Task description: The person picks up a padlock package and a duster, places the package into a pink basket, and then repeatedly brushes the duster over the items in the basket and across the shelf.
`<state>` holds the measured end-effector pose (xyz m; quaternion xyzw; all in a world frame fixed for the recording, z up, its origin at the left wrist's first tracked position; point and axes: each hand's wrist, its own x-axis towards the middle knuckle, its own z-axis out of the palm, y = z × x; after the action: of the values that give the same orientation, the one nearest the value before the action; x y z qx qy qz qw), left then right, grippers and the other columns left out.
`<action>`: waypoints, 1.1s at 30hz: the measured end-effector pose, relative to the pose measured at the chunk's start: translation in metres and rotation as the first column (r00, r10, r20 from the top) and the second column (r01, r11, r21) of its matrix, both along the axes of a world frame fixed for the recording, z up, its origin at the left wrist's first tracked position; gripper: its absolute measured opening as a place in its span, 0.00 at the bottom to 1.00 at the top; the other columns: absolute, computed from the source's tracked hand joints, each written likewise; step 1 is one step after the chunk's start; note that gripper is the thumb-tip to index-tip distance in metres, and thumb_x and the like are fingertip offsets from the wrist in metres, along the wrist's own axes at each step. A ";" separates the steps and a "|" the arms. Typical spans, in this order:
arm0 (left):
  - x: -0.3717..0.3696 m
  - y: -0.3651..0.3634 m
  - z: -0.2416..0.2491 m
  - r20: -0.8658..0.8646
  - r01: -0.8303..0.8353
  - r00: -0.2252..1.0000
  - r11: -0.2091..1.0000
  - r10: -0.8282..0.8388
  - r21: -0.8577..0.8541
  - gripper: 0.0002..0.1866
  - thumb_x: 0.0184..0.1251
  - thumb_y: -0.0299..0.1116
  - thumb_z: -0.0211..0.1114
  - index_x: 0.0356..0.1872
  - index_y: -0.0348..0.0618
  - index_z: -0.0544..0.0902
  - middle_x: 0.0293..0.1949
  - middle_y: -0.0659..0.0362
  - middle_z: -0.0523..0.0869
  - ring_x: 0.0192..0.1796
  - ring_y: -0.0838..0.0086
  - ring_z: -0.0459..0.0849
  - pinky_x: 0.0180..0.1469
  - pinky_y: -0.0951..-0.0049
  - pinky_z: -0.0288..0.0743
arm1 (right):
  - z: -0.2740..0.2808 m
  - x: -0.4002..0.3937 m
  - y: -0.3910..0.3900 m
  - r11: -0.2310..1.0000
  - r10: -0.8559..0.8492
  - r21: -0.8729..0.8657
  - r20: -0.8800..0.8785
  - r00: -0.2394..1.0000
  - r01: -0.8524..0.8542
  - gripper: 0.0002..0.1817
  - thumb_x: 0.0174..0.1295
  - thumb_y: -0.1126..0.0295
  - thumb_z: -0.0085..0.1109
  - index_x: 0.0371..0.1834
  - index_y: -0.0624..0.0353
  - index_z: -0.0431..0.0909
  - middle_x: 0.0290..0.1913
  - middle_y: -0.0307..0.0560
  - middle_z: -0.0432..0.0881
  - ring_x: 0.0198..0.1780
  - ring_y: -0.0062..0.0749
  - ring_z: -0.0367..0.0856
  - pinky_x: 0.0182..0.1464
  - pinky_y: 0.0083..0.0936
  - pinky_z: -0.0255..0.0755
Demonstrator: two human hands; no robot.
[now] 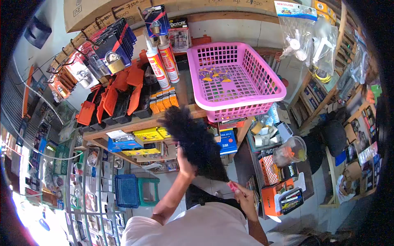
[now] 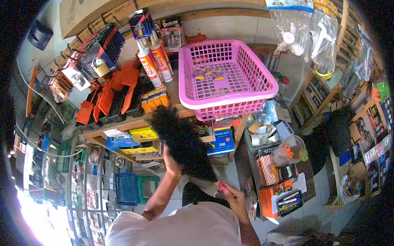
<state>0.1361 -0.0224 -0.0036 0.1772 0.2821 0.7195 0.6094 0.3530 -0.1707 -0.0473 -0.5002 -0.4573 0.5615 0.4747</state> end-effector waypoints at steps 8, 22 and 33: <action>-0.064 0.036 0.049 0.097 0.043 0.992 0.941 -0.079 0.335 0.31 0.77 0.56 0.39 0.67 0.43 0.70 0.63 0.54 0.77 0.61 0.58 0.77 0.65 0.56 0.68 | -0.003 0.011 -0.009 0.994 0.092 -0.062 0.017 0.996 -0.091 0.20 0.71 0.67 0.52 0.63 0.62 0.76 0.30 0.31 0.75 0.27 0.12 0.65 0.30 0.14 0.60; 0.004 -0.027 0.008 0.201 0.279 0.939 0.960 -0.279 0.029 0.29 0.75 0.54 0.43 0.67 0.47 0.70 0.62 0.56 0.77 0.65 0.58 0.74 0.69 0.54 0.63 | 0.053 0.023 0.037 0.925 0.067 0.364 0.131 0.989 -0.111 0.24 0.67 0.63 0.61 0.62 0.66 0.75 0.54 0.49 0.84 0.52 0.25 0.82 0.56 0.22 0.72; -0.038 -0.029 0.019 0.101 0.275 0.953 0.956 -0.285 0.104 0.26 0.77 0.53 0.41 0.64 0.47 0.70 0.59 0.53 0.76 0.49 0.66 0.78 0.49 0.62 0.75 | 0.225 0.079 0.098 0.755 -0.468 0.644 0.405 0.786 0.118 0.22 0.61 0.73 0.58 0.60 0.63 0.77 0.43 0.51 0.87 0.38 0.28 0.83 0.42 0.24 0.74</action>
<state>0.0979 -0.0514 0.0158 0.2005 0.1862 0.6465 0.7121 0.4317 -0.0729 0.1773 -0.5342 -0.6342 0.1407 0.5410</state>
